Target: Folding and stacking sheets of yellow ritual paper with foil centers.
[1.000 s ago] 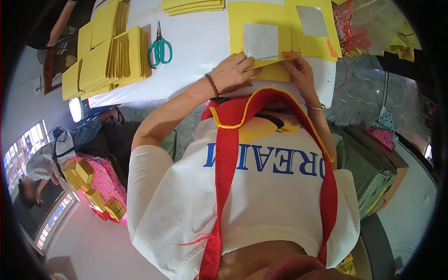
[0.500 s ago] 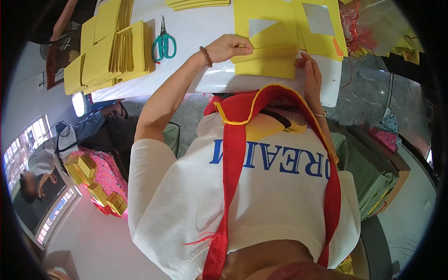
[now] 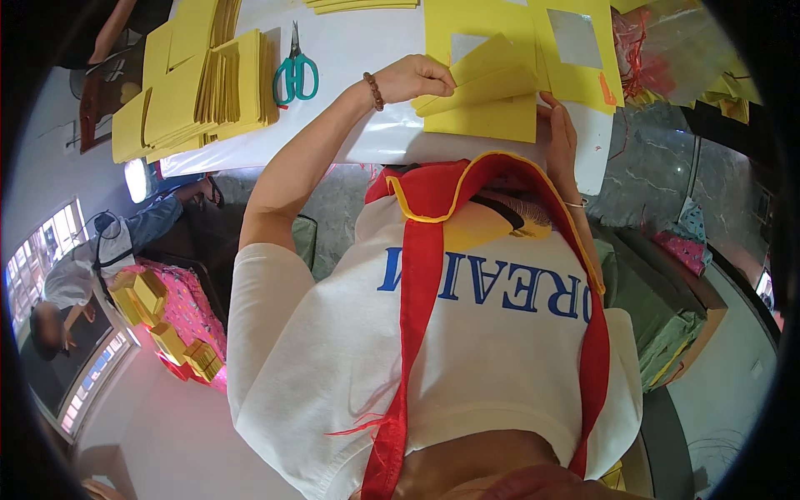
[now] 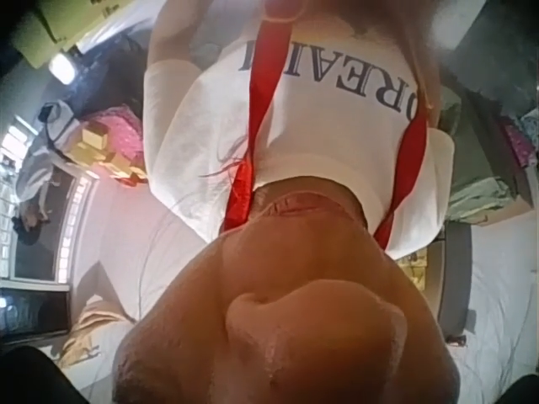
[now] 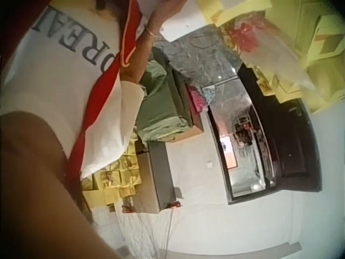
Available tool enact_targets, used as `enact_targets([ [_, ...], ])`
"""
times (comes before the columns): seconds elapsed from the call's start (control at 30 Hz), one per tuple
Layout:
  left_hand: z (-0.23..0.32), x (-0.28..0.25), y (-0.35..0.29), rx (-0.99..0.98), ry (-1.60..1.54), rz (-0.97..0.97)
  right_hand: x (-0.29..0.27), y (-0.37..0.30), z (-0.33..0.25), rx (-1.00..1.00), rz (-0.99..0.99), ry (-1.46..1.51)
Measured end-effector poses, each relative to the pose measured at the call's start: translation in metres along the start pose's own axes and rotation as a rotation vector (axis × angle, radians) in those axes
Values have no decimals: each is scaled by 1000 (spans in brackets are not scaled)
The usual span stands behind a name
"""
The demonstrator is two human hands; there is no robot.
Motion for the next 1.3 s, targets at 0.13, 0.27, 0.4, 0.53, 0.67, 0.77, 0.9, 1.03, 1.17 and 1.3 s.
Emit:
enact_targets([
  [0.13,-5,1,0,19,-34,11,0,0,1,20,4,6],
  [0.27,-2,1,-2,58,-30,41,-2,1,8,37,-18,63],
  [0.4,-2,1,-3,95,26,40,-2,2,7,37,-24,33],
  [0.53,-5,3,-4,95,22,54,1,-1,0,31,-13,35],
  [0.67,-7,3,-8,70,12,119,2,-1,-5,20,-13,-30],
  [0.77,-5,3,-12,87,39,200,1,-2,-1,69,4,47],
  [0.9,14,11,-24,284,225,326,-4,-6,7,66,-40,-151],
  [1.03,20,17,-31,377,332,362,11,-21,-12,130,-82,17],
  [1.17,19,17,-32,359,307,404,13,-21,-16,119,-75,93],
  [1.3,17,14,-31,301,276,436,5,-11,-1,74,-216,-83],
])
Point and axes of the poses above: each hand's wrist, its own y-axis towards the middle knuckle, its own x-axis out of the palm, z = x × y, the point moved 5 cm from there along y, towards the middle knuckle, and after that the axes turned 12 degrees about z, right-handed, at the moved point
